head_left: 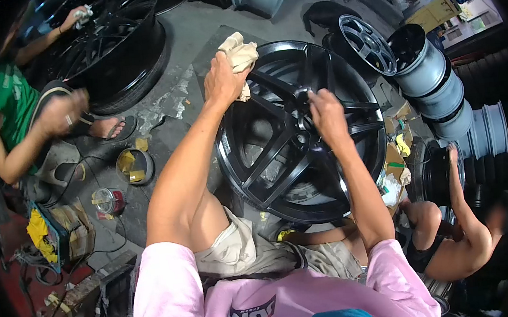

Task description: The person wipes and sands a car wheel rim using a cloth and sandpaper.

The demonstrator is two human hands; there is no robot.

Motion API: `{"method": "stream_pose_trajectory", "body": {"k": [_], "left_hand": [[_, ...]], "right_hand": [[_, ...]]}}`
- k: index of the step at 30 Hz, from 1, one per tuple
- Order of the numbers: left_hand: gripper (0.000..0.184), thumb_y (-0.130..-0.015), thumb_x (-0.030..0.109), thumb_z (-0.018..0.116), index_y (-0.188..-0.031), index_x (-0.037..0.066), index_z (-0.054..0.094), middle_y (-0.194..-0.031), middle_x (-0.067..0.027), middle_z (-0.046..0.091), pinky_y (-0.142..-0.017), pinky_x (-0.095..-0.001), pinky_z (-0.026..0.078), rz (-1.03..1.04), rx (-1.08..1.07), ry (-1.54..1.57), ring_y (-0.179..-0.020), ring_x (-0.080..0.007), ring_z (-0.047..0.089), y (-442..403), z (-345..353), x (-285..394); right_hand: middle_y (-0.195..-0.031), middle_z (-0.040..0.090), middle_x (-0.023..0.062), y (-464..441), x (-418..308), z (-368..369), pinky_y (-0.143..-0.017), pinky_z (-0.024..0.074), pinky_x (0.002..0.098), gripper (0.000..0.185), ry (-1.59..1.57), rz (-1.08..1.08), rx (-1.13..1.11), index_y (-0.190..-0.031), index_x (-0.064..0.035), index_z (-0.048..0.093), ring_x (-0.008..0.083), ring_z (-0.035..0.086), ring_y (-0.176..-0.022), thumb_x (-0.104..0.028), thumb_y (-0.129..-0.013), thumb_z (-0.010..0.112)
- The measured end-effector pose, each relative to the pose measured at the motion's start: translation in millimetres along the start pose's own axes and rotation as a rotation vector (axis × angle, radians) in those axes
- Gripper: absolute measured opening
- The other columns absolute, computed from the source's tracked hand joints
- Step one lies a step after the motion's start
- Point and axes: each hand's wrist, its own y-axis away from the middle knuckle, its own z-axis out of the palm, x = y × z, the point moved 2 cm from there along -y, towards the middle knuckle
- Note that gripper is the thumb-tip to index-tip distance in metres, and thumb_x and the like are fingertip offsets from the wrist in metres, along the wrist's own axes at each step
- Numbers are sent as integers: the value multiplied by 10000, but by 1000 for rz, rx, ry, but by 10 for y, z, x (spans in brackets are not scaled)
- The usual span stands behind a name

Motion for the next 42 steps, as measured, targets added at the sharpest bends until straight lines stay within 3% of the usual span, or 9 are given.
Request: {"method": "stream_pose_trajectory", "body": {"k": [10,14,17,23,24,27,30,35,42], "left_hand": [[537,-958,335,742,-1293,-5,497,-1332,-318,616,-999,-578,532,53,-7,33,-1184,-535,649,-56,26,-154],[458,-866,103,733,-1262,17,521,-1340,-284,582,-1035,-579,497,191,39,-42,-1264,-491,582,19,72,21],[547,-786,27,743,-1296,17,543,-1375,-225,583,-1131,-567,425,394,131,-123,-1359,-438,511,155,306,290],[683,-725,26,770,-1382,37,585,-1450,-176,564,-1229,-539,365,960,-380,-46,-1455,-398,471,1195,1215,1011],[645,-720,28,773,-1341,65,602,-1395,-148,578,-1144,-540,425,1008,-312,-11,-1379,-375,517,1307,1093,1160],[557,-742,59,775,-1276,112,628,-1313,-107,602,-1040,-499,465,916,-477,-254,-1277,-330,558,929,896,1206],[393,-777,28,727,-1153,99,643,-1155,-123,623,-926,-503,512,959,-70,-314,-1151,-347,605,310,852,982],[549,-850,24,677,-1384,126,597,-1276,-151,644,-1019,-581,489,284,179,-484,-1253,-400,600,-587,624,573],[590,-881,82,632,-1460,199,626,-1424,-133,647,-1075,-605,460,546,-126,-504,-1324,-411,604,-1112,1350,963]], "right_hand": [[-942,672,232,93,-68,-305,-828,547,508,205,-211,93,-336,-997,25,787,437,693,-916,-141,-958,674],[-877,648,186,498,-409,-659,-746,533,453,187,-321,106,-170,-1069,20,799,376,673,-812,-121,-971,725],[-826,588,95,937,-333,-928,-696,452,306,136,-386,410,51,-1042,57,771,170,558,-747,-68,-993,746],[-805,422,-21,1864,81,-1093,-649,310,274,341,-473,758,343,-821,27,530,73,365,-742,-128,-1060,718],[-820,415,-36,1984,112,-1102,-653,303,265,344,-536,840,393,-819,9,514,61,356,-756,-126,-1065,714],[-837,409,-59,2038,71,-1064,-669,307,243,317,-660,874,464,-828,-9,513,48,349,-759,-99,-1079,684],[-826,532,13,1896,-72,-1056,-663,386,263,161,-484,802,453,-942,53,708,78,468,-732,-78,-1035,710],[-833,618,63,1920,-92,-1060,-607,440,301,136,-461,754,561,-1060,26,794,133,553,-675,-73,-982,746],[-813,628,106,1938,-77,-1087,-631,472,326,120,-508,794,581,-1040,27,795,206,618,-694,-44,-952,754]]}}
